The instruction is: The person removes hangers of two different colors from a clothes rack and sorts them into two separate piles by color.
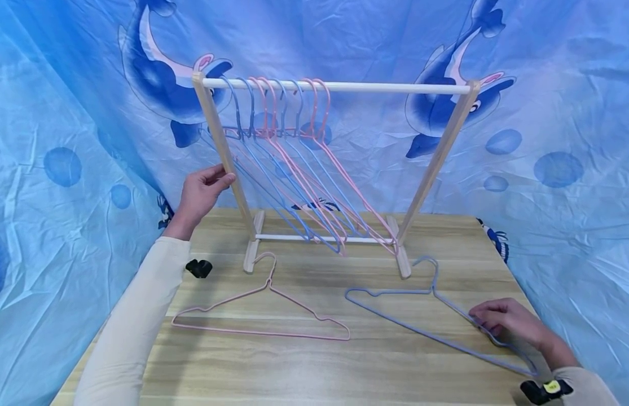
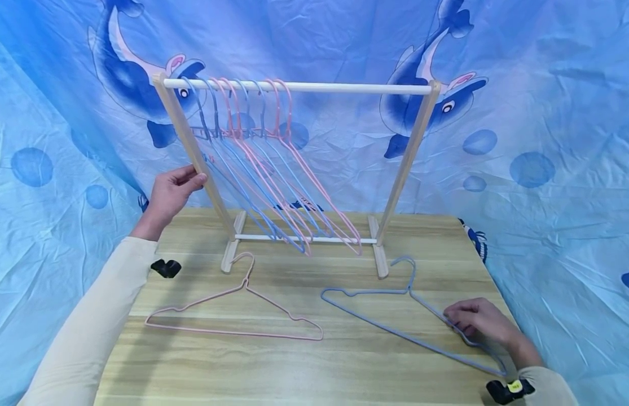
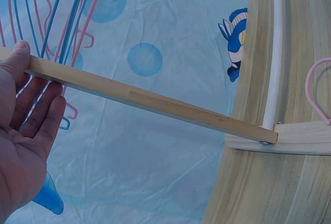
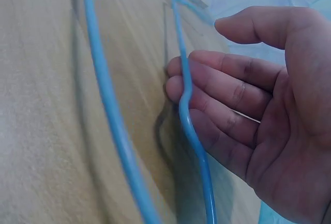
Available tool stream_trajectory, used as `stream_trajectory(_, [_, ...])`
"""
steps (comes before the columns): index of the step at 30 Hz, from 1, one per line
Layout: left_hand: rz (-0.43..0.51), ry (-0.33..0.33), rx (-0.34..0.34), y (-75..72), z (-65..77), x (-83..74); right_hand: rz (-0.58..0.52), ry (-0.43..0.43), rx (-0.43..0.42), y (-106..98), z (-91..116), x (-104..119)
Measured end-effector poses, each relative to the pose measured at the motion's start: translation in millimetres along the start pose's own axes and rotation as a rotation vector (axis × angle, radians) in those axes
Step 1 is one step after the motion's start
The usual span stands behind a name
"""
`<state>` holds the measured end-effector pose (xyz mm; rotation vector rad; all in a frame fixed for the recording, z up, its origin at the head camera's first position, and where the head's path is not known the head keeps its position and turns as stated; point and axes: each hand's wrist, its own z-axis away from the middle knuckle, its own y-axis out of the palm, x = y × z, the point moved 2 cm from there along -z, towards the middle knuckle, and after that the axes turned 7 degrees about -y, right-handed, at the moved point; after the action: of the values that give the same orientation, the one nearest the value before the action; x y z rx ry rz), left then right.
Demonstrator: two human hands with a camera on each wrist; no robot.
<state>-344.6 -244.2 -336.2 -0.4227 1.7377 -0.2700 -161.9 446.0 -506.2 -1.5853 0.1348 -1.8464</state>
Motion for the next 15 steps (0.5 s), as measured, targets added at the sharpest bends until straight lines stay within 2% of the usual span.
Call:
stream_trajectory(10, [0.004,0.015,-0.009,-0.5,-1.3,0.1,-0.029,0.014,-0.027,-2,4,3])
stream_trajectory(15, [-0.001,0.011,-0.009,-0.5,-0.1,-0.3,0.044,-0.042,-0.054,-3,7,12])
